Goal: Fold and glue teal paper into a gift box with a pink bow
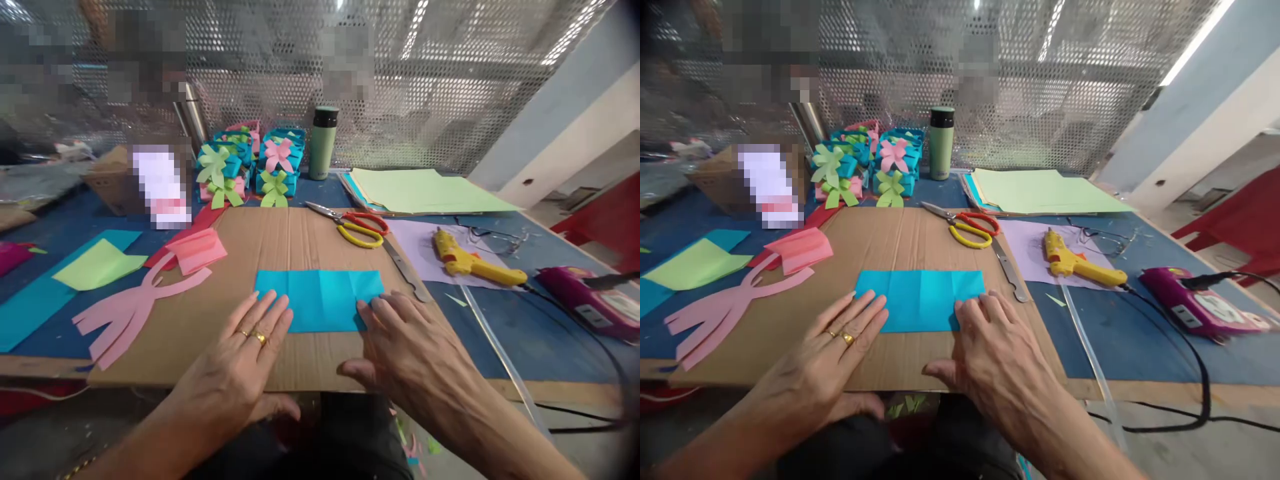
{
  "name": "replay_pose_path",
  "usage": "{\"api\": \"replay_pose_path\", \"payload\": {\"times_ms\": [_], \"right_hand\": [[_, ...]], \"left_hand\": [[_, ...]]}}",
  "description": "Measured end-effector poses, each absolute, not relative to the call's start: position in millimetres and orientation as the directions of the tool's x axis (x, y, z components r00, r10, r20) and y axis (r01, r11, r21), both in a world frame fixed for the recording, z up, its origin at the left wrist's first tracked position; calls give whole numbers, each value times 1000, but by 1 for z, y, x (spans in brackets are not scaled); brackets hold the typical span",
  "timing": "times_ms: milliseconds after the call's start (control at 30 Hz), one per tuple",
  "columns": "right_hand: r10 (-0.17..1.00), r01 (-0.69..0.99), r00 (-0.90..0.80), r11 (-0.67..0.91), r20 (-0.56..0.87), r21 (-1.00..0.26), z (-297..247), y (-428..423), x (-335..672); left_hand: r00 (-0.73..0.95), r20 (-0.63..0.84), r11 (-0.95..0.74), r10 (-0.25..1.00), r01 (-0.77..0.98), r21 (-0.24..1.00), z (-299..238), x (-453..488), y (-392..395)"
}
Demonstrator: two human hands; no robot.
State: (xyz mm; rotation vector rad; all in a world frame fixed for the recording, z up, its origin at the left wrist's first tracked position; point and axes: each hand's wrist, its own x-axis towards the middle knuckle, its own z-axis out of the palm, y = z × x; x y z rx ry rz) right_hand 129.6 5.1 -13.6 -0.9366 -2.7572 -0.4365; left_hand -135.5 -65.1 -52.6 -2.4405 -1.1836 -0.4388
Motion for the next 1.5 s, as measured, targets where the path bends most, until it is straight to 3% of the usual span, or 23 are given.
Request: {"api": "replay_pose_path", "payload": {"times_ms": [133,267,367,433,533,633,733,867,933,1033,1333,1500], "right_hand": [[554,603,-774,793,307,90,-10,12,145],[569,623,-714,782,408,1,11,20,158],[597,685,-682,723,422,84,34,25,149],[653,713,-692,684,308,154,47,28,134],[748,757,-647,607,150,241,53,19,112],[728,756,-650,591,218,283,43,-13,101],[634,688,-710,717,305,112,24,-50,103],[468,478,-726,870,503,-121,-4,-49,110],[469,448,-629,870,620,-204,-15,-28,116],[548,461,-505,824,667,-328,-22,3,128],[632,648,-372,701,680,-297,-19,16,195],[660,675,-406,683,632,-280,-6,-8,211]], "left_hand": [[555,421,-534,717,826,-180,-46,-136,-69],[524,391,-554,757,831,-40,-38,-140,-72],[456,379,-530,805,840,116,-23,-144,-66],[390,383,-483,838,856,186,-11,-147,-55],[342,372,-424,863,891,163,5,-148,-28],[389,292,-450,874,874,181,13,-143,1],[442,181,-471,878,864,175,12,-130,21],[456,170,-481,874,860,169,7,-114,32],[446,167,-473,879,861,189,4,-112,34],[418,155,-445,895,860,249,1,-114,35],[348,121,-359,929,777,517,-8,-124,35],[331,150,-356,932,746,563,-16,-124,41]]}}
